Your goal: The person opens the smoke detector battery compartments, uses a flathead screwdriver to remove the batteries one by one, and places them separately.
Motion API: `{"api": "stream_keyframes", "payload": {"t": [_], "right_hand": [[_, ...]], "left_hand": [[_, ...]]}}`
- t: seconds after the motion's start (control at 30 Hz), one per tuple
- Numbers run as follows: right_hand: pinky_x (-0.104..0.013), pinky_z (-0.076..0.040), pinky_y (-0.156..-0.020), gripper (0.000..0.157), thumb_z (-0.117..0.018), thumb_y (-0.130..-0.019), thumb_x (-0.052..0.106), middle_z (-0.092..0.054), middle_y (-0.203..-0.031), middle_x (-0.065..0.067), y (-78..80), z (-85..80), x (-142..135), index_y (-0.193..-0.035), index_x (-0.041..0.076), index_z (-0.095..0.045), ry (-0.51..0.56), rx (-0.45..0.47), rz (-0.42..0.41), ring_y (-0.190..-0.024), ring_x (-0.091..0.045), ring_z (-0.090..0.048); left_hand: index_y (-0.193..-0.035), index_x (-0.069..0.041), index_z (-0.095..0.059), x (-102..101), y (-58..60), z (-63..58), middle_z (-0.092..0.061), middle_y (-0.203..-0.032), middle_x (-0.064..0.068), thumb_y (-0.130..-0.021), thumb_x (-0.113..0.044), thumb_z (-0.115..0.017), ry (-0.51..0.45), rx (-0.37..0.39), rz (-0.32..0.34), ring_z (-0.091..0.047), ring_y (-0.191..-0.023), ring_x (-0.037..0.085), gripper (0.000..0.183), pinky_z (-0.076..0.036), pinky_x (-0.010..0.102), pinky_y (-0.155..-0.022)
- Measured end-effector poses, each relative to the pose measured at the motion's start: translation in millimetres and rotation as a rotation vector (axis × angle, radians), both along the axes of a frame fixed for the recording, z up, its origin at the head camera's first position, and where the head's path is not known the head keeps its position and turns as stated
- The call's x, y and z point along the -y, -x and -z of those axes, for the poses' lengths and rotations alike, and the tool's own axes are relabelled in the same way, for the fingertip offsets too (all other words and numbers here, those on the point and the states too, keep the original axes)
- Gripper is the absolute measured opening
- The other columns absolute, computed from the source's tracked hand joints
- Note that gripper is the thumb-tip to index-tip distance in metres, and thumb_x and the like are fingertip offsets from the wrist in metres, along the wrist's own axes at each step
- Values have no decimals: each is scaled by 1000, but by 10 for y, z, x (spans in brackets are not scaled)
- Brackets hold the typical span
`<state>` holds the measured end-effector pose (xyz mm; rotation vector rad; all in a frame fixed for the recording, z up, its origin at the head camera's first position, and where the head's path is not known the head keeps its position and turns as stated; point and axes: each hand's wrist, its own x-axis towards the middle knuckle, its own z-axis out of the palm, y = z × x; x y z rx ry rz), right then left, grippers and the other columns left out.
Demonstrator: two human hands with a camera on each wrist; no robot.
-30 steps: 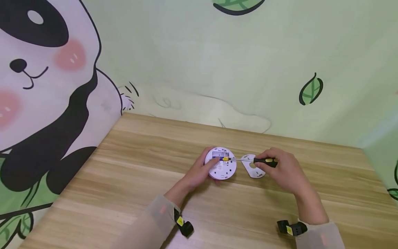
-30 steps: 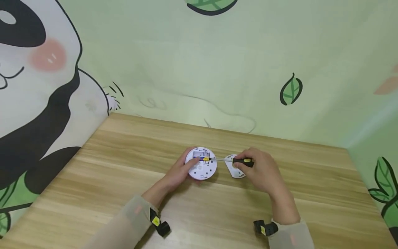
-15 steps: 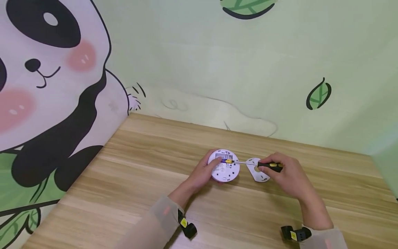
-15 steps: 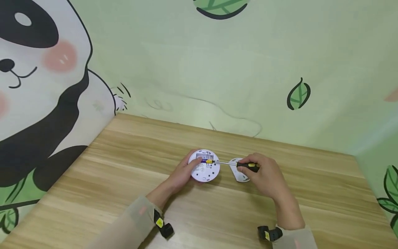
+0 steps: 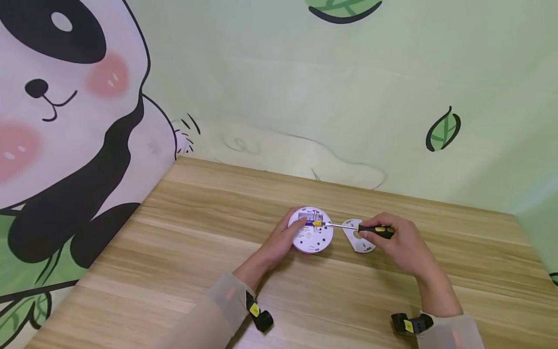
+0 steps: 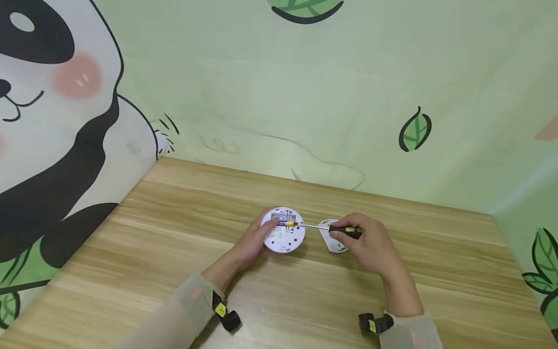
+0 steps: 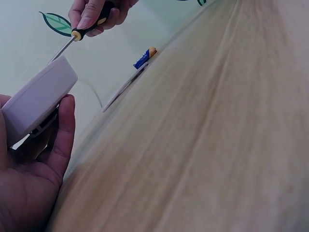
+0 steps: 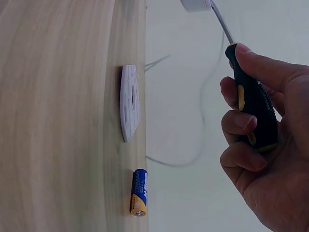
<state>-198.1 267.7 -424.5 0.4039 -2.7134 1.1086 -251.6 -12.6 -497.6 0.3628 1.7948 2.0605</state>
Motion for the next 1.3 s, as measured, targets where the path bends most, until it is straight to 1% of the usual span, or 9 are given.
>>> {"api": "stream_keyframes", "payload": {"t": [0.1,0.2,0.23,0.33,0.4,0.6,0.83,1.07,1.3], "right_hand": [[-16,-54,-81,13,-81,-91,20,-78,-106,2,3,9,-1,-104,20,-80,14,29,-2,-99,-5,-66],[-17,-55,-80,13,-80,-92,21,-78,-107,1,11,12,8,-105,19,-79,23,56,-2,-99,-8,-66],[-18,-56,-79,13,-80,-92,21,-78,-108,0,15,12,13,-105,19,-79,26,63,-3,-99,-9,-66],[-19,-56,-79,13,-80,-92,19,-78,-108,0,23,16,21,-105,19,-79,38,76,-6,-99,-11,-66],[-19,-56,-78,13,-80,-92,19,-77,-109,-1,24,25,20,-105,19,-79,51,87,-10,-98,-11,-66],[-18,-56,-76,14,-79,-93,21,-77,-111,-4,25,59,-1,-107,17,-79,109,111,-10,-97,-10,-65],[-18,-56,-76,15,-77,-95,23,-77,-114,-5,28,66,-8,-109,17,-78,141,100,-12,-96,-10,-65],[-18,-57,-75,13,-77,-95,19,-77,-111,-5,32,69,-5,-108,16,-78,147,64,-20,-94,-10,-65],[-17,-58,-74,14,-77,-95,14,-76,-111,-7,31,65,12,-108,14,-78,165,16,-37,-94,-8,-65]], "left_hand": [[-154,-23,-41,15,4,6,-68,-112,18,-111,-34,-43,25,-19,-7,-70,-75,13,45,-67,35,-66],[-154,-23,-41,35,3,5,-68,-113,18,-111,-34,-43,32,-23,-13,-70,-75,13,45,-67,34,-67],[-154,-23,-42,41,1,3,-68,-114,19,-111,-34,-42,35,-25,-15,-70,-76,13,45,-67,35,-67],[-154,-23,-41,49,-8,-5,-66,-117,21,-111,-32,-41,9,-12,-13,-70,-75,15,44,-68,42,-65],[-155,-21,-40,51,-12,-7,-65,-118,23,-111,-31,-41,1,-13,-11,-70,-75,15,45,-68,44,-65],[-157,-24,-37,42,-11,-13,-64,-123,21,-112,-35,-39,-1,16,-2,-70,-79,15,47,-68,42,-67],[-158,-24,-34,25,5,-31,-65,-124,23,-111,-35,-39,-45,72,12,-71,-81,14,48,-68,39,-69],[-158,-21,-35,4,7,-45,-65,-123,18,-111,-33,-39,-113,109,4,-71,-82,13,48,-66,34,-65],[-159,-21,-35,-1,19,-36,-67,-119,13,-111,-38,-40,-129,129,-3,-71,-82,12,51,-67,34,-68]]}}
